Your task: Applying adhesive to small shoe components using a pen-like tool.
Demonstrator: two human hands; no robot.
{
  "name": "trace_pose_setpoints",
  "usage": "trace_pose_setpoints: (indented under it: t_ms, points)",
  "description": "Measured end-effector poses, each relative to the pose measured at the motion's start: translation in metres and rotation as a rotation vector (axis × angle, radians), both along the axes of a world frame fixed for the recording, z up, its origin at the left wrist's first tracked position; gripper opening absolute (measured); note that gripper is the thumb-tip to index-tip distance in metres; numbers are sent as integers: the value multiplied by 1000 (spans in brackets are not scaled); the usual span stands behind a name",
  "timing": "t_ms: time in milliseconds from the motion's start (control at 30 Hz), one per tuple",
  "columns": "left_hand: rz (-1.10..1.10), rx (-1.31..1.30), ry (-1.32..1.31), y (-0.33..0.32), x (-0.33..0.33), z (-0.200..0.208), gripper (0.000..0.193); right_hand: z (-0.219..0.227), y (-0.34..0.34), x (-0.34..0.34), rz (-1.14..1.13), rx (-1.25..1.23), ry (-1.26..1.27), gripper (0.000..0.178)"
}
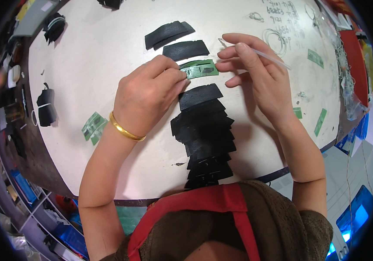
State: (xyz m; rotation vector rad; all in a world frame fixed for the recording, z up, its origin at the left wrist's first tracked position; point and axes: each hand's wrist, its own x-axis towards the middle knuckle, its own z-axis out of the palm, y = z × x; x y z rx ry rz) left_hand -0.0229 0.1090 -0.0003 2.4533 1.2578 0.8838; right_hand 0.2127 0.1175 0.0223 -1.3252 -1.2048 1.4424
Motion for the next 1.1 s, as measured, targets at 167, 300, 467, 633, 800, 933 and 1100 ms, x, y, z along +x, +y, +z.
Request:
trace_pose_setpoints:
  t_ms: [167, 300, 467, 633, 800, 933, 1100]
  points:
    - [-22, -7, 2, 3, -2, 3, 16, -9, 6, 0, 52, 187, -95, 33]
    - [-11, -42, -16, 4, -1, 4, 18, -8, 8, -7, 262, 527, -333, 30]
    - [0, -14, -30, 3, 0, 2, 13, -12, 18, -23, 364, 559, -414, 30]
    - [26, 23, 0, -2, 4, -1, 14, -5, 24, -12, 296, 702, -711, 24]
    - [64, 12, 118, -9, 9, 4, 14, -8, 20, -10, 180, 591, -335, 27]
    - [62, 41, 97, -8, 9, 0, 13, -14, 17, -16, 293, 572, -383, 28]
    - [94, 73, 95, -12, 12, 0, 13, -13, 12, -15, 364, 853, -666, 21]
